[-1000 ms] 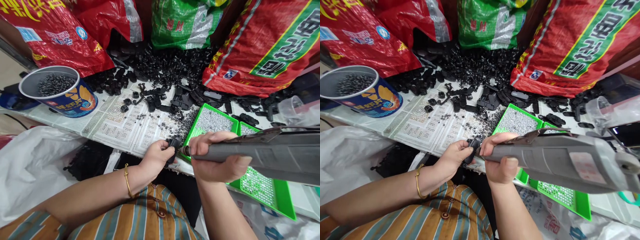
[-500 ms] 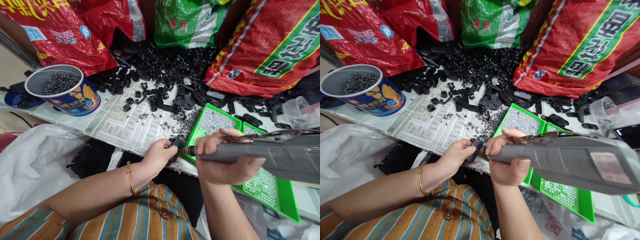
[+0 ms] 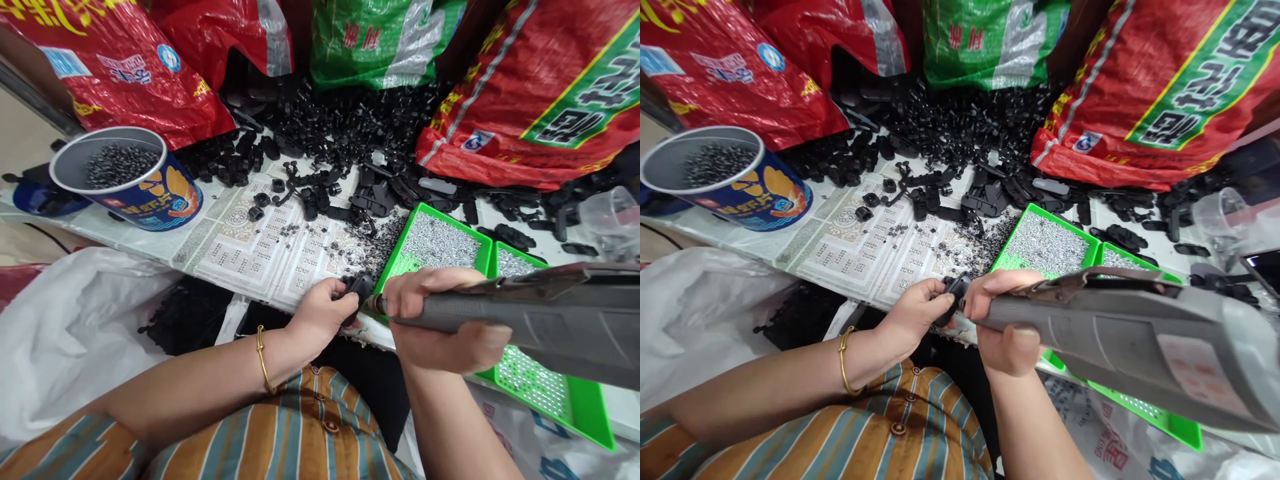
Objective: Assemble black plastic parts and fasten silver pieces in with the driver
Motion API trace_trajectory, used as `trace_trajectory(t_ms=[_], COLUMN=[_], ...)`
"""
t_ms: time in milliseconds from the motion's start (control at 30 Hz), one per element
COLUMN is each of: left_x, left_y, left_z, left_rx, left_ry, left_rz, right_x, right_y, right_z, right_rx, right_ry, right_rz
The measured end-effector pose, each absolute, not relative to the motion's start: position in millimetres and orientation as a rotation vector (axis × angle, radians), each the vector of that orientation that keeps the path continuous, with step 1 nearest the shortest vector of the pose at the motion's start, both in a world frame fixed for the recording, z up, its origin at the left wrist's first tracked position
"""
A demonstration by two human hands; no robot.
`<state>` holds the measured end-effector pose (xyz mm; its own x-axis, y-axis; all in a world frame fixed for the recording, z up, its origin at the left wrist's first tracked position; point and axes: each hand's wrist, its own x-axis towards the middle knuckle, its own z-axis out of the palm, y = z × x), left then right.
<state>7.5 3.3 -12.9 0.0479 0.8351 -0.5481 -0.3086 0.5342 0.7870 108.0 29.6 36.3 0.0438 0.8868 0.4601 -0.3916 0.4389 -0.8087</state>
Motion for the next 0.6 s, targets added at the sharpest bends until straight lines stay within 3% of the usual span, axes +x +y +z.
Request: trace_trajectory(t_ms=[267, 400, 600], left_x=[7, 3, -11], left_y=[3, 3, 5], left_z=[-13, -9, 2], left_rx=[0.54, 0.518, 0.396], left_ry=[1.212, 1.124, 1.035], left_rz=[0.938, 0.878, 0.756], right_x=[107, 119, 159], right_y=[30, 32, 29], right_z=[33, 50, 73], right_rx=[-0.508, -0.734, -0.908], right_ry=[-1.164, -1.167, -0.998], right_rz=[1.06, 1.094, 0.803])
